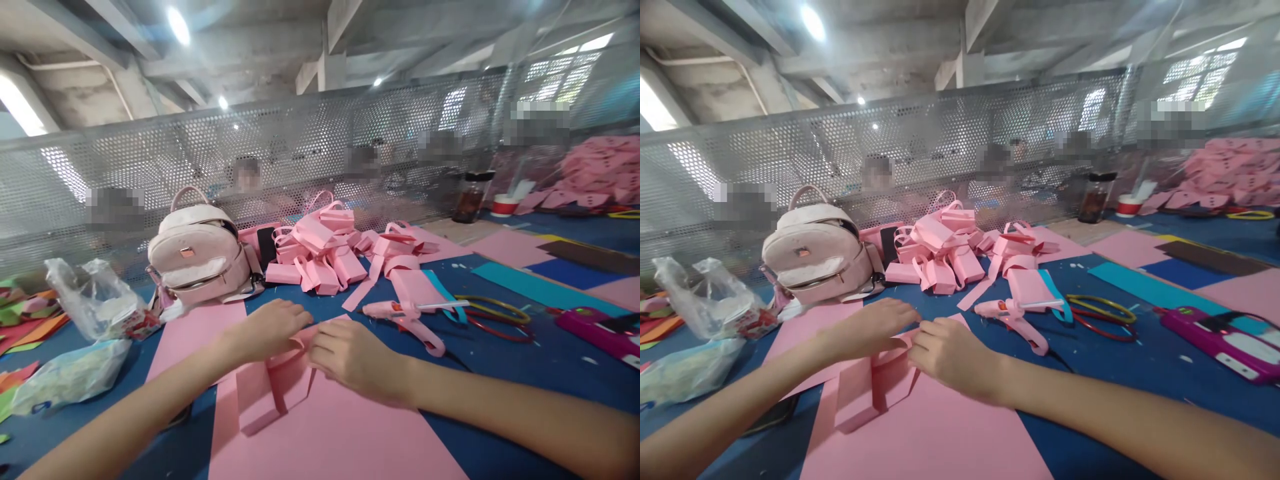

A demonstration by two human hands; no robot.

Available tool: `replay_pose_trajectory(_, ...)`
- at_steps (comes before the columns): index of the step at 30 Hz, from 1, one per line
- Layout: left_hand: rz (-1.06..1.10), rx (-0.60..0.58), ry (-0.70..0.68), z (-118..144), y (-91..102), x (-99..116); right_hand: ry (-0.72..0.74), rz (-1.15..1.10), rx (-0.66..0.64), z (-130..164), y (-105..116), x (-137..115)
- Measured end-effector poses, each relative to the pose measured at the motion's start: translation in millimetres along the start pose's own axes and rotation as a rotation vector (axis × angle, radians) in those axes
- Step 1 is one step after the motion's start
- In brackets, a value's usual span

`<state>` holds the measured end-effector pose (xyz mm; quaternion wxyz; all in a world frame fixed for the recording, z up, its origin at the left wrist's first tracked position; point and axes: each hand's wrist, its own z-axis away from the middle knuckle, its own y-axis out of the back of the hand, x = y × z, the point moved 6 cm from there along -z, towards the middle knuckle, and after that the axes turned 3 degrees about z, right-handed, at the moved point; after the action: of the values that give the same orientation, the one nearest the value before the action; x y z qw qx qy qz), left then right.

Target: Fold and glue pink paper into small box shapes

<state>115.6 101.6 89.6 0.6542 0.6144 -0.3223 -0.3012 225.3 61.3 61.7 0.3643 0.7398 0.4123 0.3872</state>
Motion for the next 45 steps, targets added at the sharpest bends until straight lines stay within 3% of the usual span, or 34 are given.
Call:
replay_pose_trajectory(3, -0.055, 0.103, 0.116, 41.1, 2.4, 10.9, -0.119, -0.063, -0.046, 5.2, 5.9, 8.0)
replay_pose_trajectory(5, -0.061, 0.185, 0.112, 67.8, -5.7, 22.0, -0.174, -0.133, -0.075, 7.3, 7.7, 11.4)
replay_pose_trajectory(7, -0.149, 0.273, 0.052, 89.6, -18.6, 32.9, -0.163, -0.188, -0.081, 6.4, 8.6, 11.1)
replay_pose_trajectory(11, -0.229, 0.299, 0.099, 112.4, -47.6, 27.5, -0.036, -0.217, -0.112, -2.6, 2.0, 4.4)
replay_pose_trajectory(15, -0.182, 0.281, 0.103, 113.6, -57.2, 9.5, 0.021, -0.25, -0.146, -10.9, -9.8, 1.4)
replay_pose_trajectory(21, -0.155, 0.382, 0.082, 99.4, -55.4, -6.8, -0.006, -0.329, -0.093, -8.4, -18.3, 1.5)
replay_pose_trajectory(27, -0.225, 0.566, 0.079, 93.4, -60.9, 12.5, -0.136, -0.433, -0.047, 1.6, -25.0, 9.3)
replay_pose_trajectory(32, -0.28, 0.58, 0.036, 86.1, -68.9, 31.3, -0.287, -0.544, 0.001, 6.3, -30.8, 18.5)
replay_pose_trajectory(45, -0.137, 0.671, 0.06, 82.6, -62.5, 24.2, -0.296, -0.499, 0.086, 8.7, -34.4, 23.2)
